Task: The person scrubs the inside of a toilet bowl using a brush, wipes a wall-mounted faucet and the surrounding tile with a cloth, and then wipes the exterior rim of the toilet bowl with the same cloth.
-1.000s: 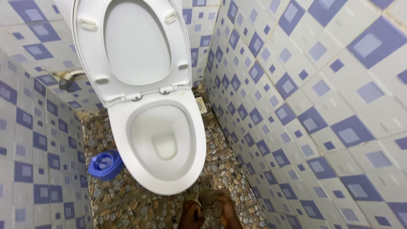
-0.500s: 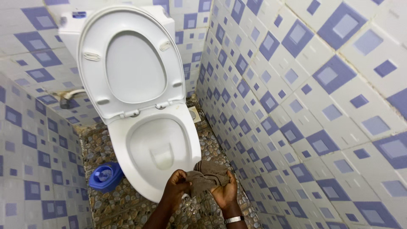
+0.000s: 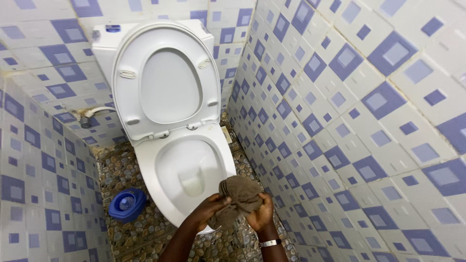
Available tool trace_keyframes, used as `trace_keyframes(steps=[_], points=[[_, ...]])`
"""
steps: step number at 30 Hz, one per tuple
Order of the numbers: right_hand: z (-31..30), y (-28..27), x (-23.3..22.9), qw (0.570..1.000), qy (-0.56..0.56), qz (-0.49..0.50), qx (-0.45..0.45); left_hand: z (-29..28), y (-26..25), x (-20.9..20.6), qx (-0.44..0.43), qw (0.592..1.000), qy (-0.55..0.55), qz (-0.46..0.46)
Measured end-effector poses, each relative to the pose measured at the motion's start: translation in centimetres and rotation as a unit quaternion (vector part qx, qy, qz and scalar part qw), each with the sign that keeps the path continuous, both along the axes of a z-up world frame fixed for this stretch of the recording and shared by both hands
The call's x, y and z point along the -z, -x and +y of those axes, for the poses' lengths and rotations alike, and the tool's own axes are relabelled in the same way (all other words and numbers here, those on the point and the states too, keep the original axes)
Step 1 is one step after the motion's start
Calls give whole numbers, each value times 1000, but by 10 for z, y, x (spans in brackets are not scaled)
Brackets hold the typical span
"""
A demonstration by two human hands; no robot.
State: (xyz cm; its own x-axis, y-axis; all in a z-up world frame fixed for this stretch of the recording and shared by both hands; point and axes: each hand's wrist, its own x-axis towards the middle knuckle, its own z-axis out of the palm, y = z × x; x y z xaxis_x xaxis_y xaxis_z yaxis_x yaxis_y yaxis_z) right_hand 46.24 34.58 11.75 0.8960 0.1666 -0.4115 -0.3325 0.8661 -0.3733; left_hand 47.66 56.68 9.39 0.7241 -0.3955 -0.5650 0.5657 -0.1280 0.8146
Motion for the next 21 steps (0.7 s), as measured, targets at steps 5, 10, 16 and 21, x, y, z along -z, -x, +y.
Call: trace_keyframes(steps=[5, 10, 16, 21], points=[[-4, -17, -40, 921, 366, -53, -120, 9, -1, -64, -67, 995, -69, 40], [-5, -16, -75, 950, 287, 3, -120, 5, -10, -68, -115, 989, 33, -91], [-5, -17, -81, 942, 315, -9, -114, 11, -25, -123, -155, 980, -93, -87], [-22, -38, -61, 823, 552, -60, -122, 35, -38, -156, -86, 915, -295, -262]])
